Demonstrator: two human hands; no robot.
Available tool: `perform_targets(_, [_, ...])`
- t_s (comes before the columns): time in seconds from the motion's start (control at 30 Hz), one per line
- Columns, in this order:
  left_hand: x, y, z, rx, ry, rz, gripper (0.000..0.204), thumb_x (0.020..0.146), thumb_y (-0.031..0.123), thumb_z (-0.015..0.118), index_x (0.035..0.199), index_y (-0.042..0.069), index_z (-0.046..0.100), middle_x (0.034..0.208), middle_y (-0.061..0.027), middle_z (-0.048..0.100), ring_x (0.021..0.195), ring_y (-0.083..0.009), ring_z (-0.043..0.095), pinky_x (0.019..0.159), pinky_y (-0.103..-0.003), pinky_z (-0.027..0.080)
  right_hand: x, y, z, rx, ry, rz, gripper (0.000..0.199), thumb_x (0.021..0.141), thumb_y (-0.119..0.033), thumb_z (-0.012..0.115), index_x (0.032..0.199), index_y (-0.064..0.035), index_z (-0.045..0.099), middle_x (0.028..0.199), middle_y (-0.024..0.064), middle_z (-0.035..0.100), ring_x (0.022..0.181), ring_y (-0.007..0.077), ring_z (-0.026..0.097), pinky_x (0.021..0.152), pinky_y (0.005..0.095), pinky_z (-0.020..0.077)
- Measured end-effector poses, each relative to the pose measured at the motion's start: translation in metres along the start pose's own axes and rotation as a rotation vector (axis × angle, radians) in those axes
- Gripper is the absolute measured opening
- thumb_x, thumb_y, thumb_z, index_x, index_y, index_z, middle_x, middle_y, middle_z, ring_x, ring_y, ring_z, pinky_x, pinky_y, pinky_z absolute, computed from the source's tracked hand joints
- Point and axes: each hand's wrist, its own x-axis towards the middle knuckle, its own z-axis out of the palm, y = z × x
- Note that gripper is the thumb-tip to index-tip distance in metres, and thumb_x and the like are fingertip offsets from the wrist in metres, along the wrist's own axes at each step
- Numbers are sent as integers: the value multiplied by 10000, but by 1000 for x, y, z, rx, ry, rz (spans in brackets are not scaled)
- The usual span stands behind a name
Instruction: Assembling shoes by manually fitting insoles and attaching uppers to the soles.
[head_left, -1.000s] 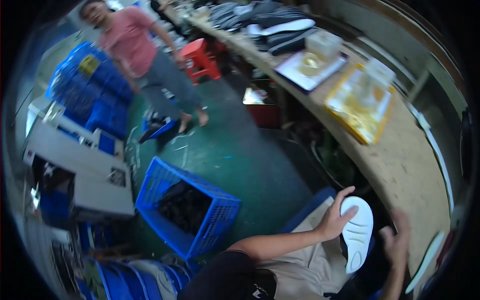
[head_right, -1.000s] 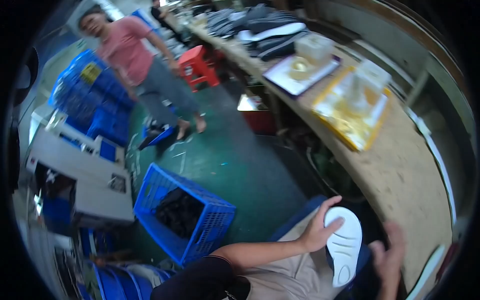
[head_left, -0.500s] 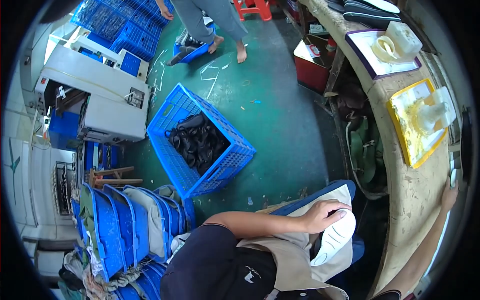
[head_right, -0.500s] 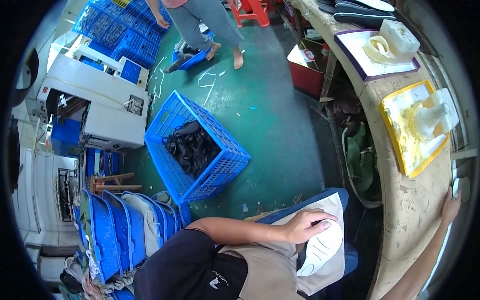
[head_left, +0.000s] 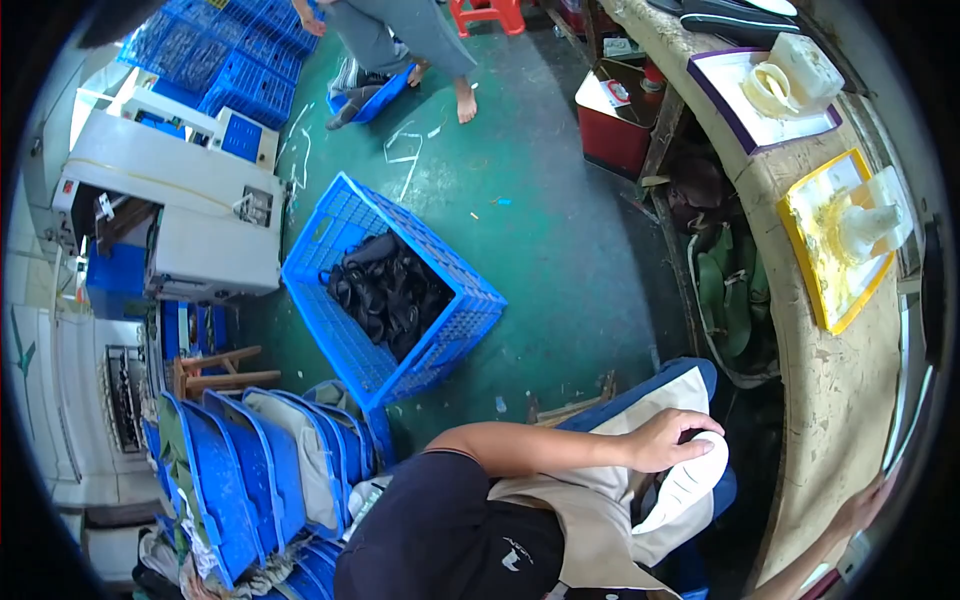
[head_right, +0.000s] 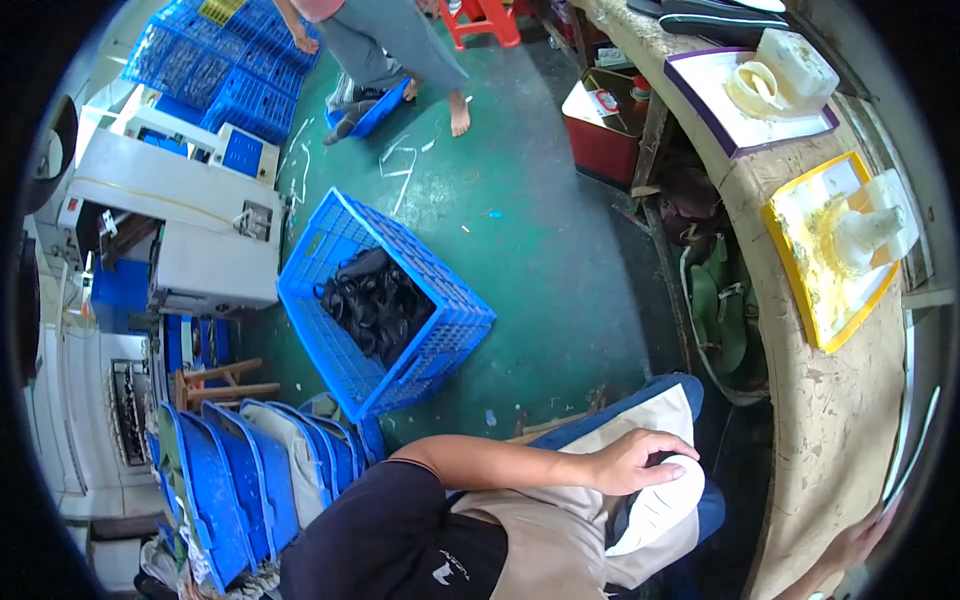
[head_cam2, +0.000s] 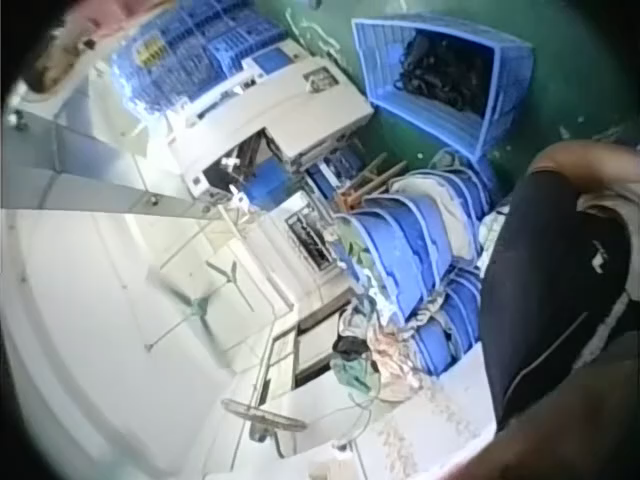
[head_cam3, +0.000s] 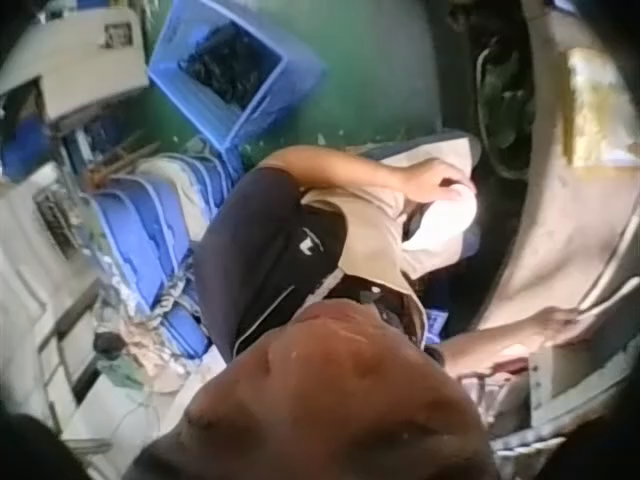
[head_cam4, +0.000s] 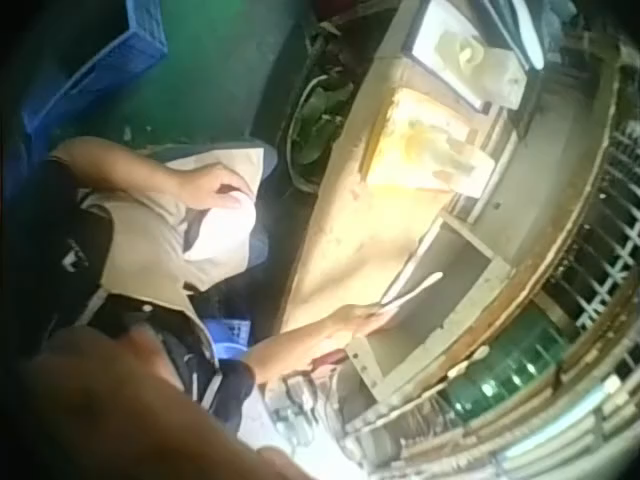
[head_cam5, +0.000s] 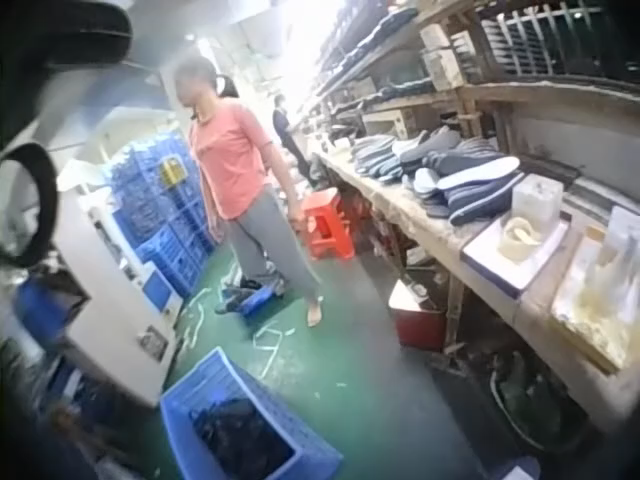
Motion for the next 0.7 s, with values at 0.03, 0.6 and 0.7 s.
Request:
perform_targets(0.03, [1, 4, -9, 20, -41, 16, 261, 929, 89, 618, 1161, -17, 676, 924, -78, 681, 696, -149, 545, 648, -255, 444, -30, -14, -31, -26, -4, -269, 404, 1062, -180, 465, 1459, -130, 516, 1497, 89, 510, 1337, 259, 531, 1126, 371, 441])
perform_targets(0.6, [-39, 48, 54, 11, -246, 115, 287, 964, 105, 607, 1217, -23, 654, 968, -63, 689, 753, -128, 567, 712, -239, 462, -88, -80, -5, 19, -369, 150, 495, 1004, -227, 571, 1434, 8, 500, 1438, 217, 513, 1332, 359, 499, 1137, 434, 386])
perform_targets(0.7, [-48, 53, 50, 100, -257, 166, 291, 969, 109, 606, 1225, -21, 651, 972, -63, 690, 768, -137, 576, 732, -249, 470, -84, -78, 3, -66, -362, 94, 484, 1008, -225, 564, 1434, -2, 505, 1446, 216, 507, 1333, 361, 496, 1137, 436, 382])
